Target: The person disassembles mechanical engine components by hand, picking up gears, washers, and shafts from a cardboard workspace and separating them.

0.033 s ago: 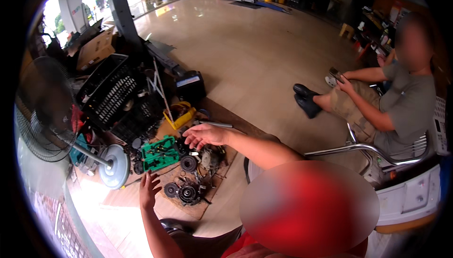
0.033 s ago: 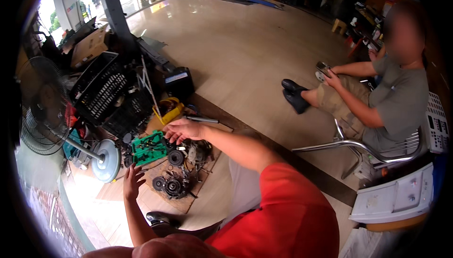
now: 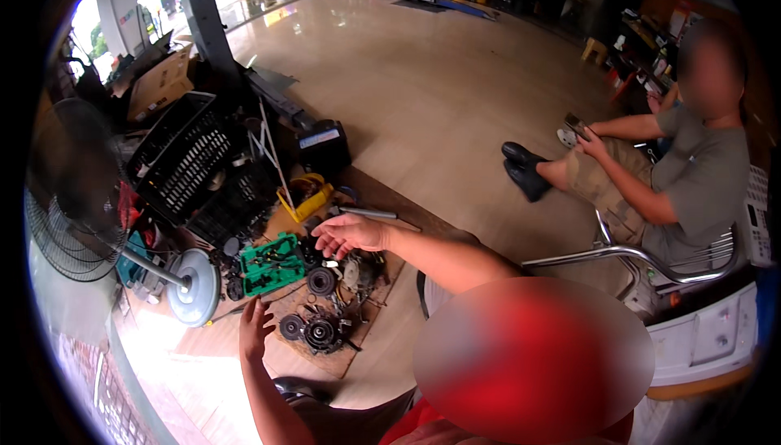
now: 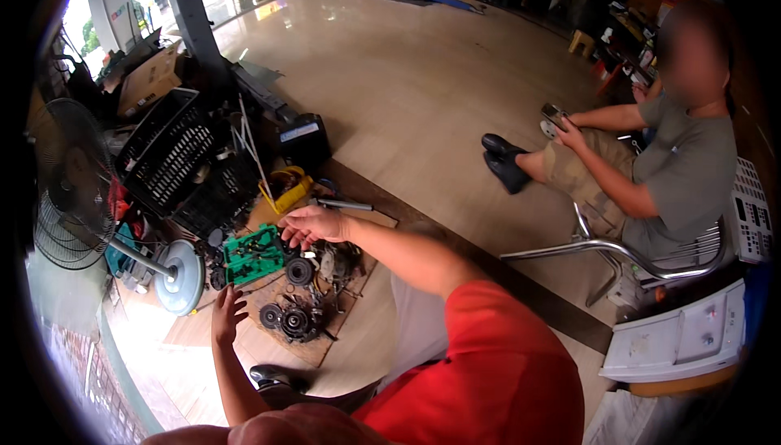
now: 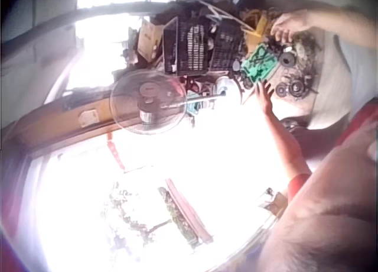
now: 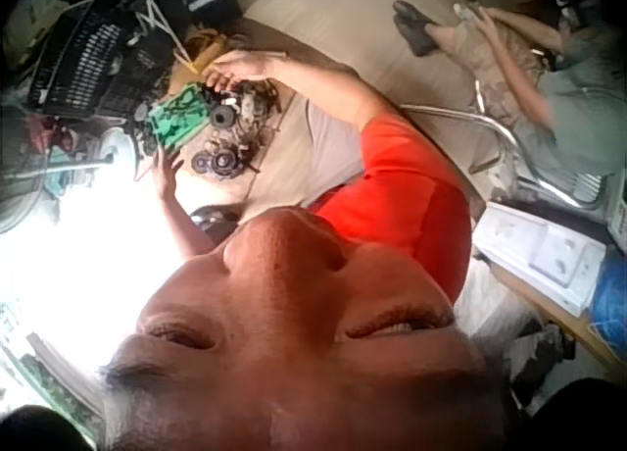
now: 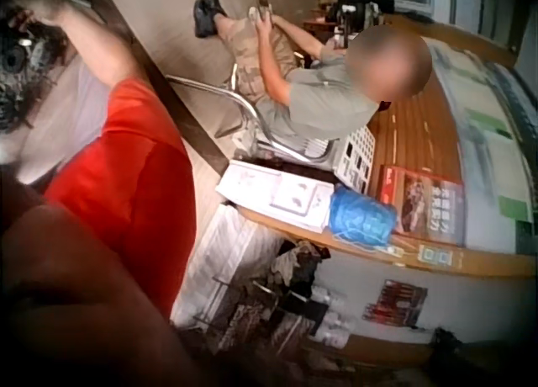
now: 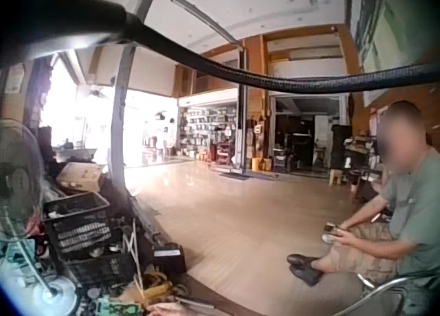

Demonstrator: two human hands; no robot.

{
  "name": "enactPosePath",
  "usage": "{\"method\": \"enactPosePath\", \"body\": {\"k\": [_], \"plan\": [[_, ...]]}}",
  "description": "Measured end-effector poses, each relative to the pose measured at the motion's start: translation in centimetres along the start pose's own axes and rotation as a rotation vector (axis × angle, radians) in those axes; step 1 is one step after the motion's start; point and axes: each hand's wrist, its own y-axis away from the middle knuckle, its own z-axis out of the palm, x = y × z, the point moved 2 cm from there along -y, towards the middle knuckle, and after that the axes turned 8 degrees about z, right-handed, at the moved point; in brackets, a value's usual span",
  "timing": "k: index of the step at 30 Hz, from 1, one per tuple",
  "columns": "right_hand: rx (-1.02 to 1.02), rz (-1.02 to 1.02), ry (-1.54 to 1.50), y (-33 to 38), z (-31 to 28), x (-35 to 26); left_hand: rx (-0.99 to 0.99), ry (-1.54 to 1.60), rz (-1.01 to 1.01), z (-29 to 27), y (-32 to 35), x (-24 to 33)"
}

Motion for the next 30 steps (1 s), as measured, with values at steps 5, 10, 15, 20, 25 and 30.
{"method": "enactPosePath", "body": {"k": [5, 10, 15, 20, 25, 30], "plan": [[0.028, -0.026, 0.146, 0.2, -0.2, 1.8, -0.229, -0.637, 0.132, 1.8, -0.2, -0.3], [0.011, 0.003, 0.397, -0.1, 1.3, 2.4, -0.283, -0.661, 0.127, 3.0, -0.4, -0.3], [0.06, -0.119, 0.573, -1.6, 1.1, 5.7, -0.317, -0.738, 0.131, 4.3, -1.5, 0.7], [0.034, 0.118, 1.393, -0.7, 2.7, 5.7, -0.35, -0.741, 0.18, 4.5, -2.6, -1.9], [-0.16, 0.271, 1.653, -2.9, 2.2, 9.4, -0.524, -0.788, 0.019, 6.9, -0.3, -0.1], [-0.16, 0.307, 1.692, -3.5, 0.6, 11.0, -0.845, -0.925, 0.108, 8.9, 1.5, -5.0]]}}
